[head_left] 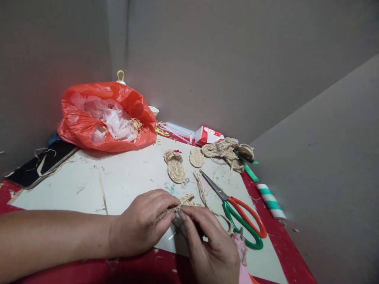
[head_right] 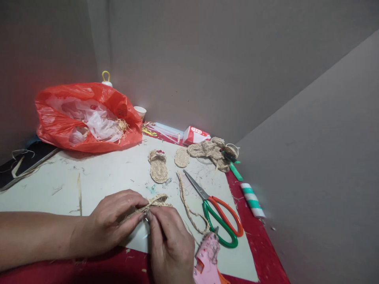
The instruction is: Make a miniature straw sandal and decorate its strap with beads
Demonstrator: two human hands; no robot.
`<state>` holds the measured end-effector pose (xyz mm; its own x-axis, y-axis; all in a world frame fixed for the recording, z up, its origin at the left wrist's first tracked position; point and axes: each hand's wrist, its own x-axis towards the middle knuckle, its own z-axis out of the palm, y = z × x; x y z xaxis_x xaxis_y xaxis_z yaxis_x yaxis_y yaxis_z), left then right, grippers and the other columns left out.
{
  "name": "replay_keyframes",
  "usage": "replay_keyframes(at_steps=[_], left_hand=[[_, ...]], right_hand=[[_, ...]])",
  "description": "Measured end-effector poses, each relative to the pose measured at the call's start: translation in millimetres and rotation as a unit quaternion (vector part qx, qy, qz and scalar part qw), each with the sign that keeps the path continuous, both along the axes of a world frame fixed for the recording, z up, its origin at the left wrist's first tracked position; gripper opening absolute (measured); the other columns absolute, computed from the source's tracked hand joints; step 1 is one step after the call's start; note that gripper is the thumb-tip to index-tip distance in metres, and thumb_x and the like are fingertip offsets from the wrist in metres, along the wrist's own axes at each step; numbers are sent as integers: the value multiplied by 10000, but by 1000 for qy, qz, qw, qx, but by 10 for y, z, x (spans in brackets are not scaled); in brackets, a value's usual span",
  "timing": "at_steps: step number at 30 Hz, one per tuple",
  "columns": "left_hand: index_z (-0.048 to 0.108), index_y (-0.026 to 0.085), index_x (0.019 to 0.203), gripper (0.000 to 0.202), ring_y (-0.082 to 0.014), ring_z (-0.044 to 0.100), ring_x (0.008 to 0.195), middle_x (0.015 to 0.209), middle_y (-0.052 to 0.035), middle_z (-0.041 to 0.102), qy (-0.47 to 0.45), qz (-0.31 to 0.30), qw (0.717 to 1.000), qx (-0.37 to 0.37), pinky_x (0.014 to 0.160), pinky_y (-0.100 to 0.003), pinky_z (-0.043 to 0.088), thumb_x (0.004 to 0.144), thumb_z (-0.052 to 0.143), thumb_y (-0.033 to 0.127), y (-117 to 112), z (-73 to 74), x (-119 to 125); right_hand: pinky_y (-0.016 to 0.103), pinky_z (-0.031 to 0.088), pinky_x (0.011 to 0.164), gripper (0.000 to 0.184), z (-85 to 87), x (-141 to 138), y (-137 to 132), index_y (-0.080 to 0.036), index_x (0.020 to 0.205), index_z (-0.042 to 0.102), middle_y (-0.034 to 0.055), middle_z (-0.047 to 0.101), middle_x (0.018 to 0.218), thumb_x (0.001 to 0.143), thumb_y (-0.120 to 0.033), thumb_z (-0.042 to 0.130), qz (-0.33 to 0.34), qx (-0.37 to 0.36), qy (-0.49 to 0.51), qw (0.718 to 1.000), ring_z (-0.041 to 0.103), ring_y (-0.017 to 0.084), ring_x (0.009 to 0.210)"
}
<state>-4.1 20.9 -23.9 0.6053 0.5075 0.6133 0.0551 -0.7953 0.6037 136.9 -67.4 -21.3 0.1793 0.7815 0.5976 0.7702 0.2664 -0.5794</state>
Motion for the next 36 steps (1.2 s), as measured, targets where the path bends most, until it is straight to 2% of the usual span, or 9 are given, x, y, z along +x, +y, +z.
replay_keyframes(at_steps=[7, 12, 15, 18, 23, 27, 32, 36], left_hand=[[610, 151, 931, 135, -132, 622, 765, 845, -33, 661, 17, 20, 986, -165, 718, -231, 511, 821, 576, 80, -28, 30, 36], [622, 142, 945, 164, -137, 621, 837, 878, -48, 657, -19, 3, 987, -157, 784, -243, 504, 817, 564, 59, -20, 25, 31], [620, 152, 938, 171, -132, 617, 800, 879, -42, 636, -16, 9, 981, -194, 732, -237, 520, 799, 577, 62, -24, 13, 27], [616, 153, 936, 199, -132, 611, 790, 909, -46, 601, -20, 2, 972, -234, 693, -232, 533, 770, 586, 47, -34, 17, 33], [636, 145, 922, 173, -135, 613, 807, 908, -54, 589, -36, -19, 968, -246, 712, -241, 536, 793, 564, 53, -60, 64, 41], [638, 147, 912, 160, -132, 620, 796, 903, -50, 603, -35, -13, 969, -246, 702, -232, 532, 797, 563, 66, -79, 52, 45], [628, 156, 897, 147, -122, 635, 751, 872, -27, 626, -22, 10, 963, -268, 685, -217, 535, 778, 588, 79, -71, 23, 61], [644, 150, 863, 129, -124, 632, 754, 811, -21, 650, -21, 20, 973, -231, 709, -224, 518, 786, 579, 71, -25, 45, 54]], right_hand=[[225, 544, 619, 83, -29, -15, -7, -210, 873, 644, 17, 694, 769, 881, -165, 575, -57, -14, 4, 998, 670, 146, 668], [247, 564, 664, 111, -16, 6, -15, -205, 879, 672, 32, 718, 813, 878, -153, 574, -45, -7, 0, 999, 694, 162, 718], [246, 572, 633, 127, -15, 12, -35, -212, 960, 673, 33, 735, 850, 871, -172, 592, -47, -10, 9, 999, 708, 166, 709], [229, 570, 581, 130, -28, 4, -59, -229, 983, 654, 11, 730, 804, 871, -186, 604, -54, -29, 43, 997, 698, 148, 627], [241, 582, 607, 91, -120, -24, -80, -220, 941, 621, 35, 717, 821, 880, -164, 583, -52, -18, 103, 993, 697, 156, 668], [239, 577, 655, 96, -182, -41, -77, -221, 936, 614, 34, 709, 847, 878, -154, 578, -55, -12, 107, 993, 694, 151, 723], [219, 563, 684, 103, -126, -51, -61, -242, 952, 619, 5, 715, 861, 884, -175, 583, -55, -44, 115, 991, 696, 138, 760], [207, 570, 630, 126, -73, -38, -59, -234, 998, 607, 8, 719, 863, 888, -183, 571, -48, -48, 78, 995, 700, 135, 705]])
